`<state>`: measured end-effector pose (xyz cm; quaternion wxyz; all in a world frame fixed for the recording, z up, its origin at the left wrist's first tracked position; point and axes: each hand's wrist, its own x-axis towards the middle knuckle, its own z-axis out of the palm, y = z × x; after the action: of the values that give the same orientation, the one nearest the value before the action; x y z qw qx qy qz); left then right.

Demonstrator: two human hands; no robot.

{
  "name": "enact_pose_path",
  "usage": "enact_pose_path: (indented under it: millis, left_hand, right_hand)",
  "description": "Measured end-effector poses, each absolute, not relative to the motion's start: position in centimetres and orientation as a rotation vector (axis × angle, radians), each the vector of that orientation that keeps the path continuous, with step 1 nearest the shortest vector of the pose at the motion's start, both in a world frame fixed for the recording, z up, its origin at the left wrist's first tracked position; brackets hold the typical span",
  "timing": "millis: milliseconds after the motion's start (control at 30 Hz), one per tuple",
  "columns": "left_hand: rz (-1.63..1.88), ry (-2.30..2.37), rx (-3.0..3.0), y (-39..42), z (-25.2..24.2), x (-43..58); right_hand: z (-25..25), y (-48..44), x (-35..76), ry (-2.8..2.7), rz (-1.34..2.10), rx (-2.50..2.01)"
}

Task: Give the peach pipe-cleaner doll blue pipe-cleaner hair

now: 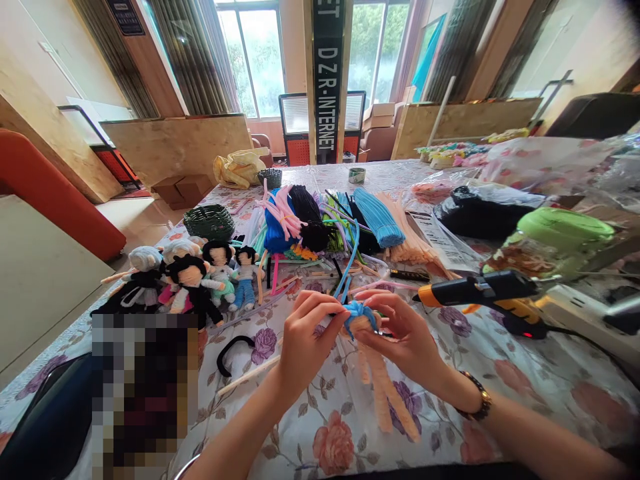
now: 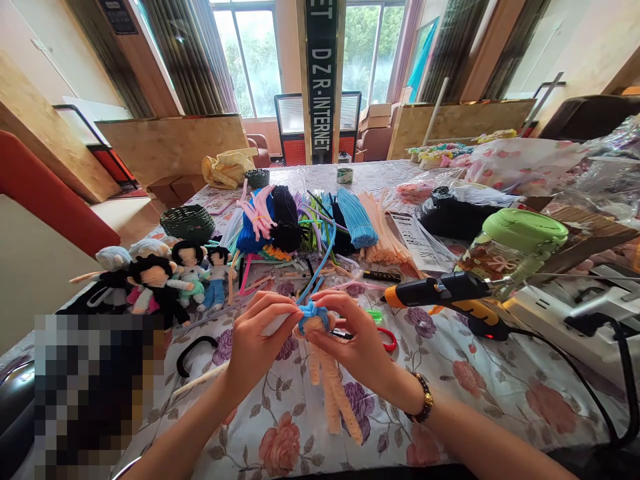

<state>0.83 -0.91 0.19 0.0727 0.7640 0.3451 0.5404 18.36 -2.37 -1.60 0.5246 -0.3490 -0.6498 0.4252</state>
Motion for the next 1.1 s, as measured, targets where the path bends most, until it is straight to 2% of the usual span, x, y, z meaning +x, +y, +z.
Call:
enact_pose_path:
  millis: [1100]
  left_hand:
    - [1.600, 0.923, 2.221, -1.22, 0.80, 0.94]
  right_hand:
    - [-1.71, -2.79, 17.96, -1.475, 0.874, -0.740]
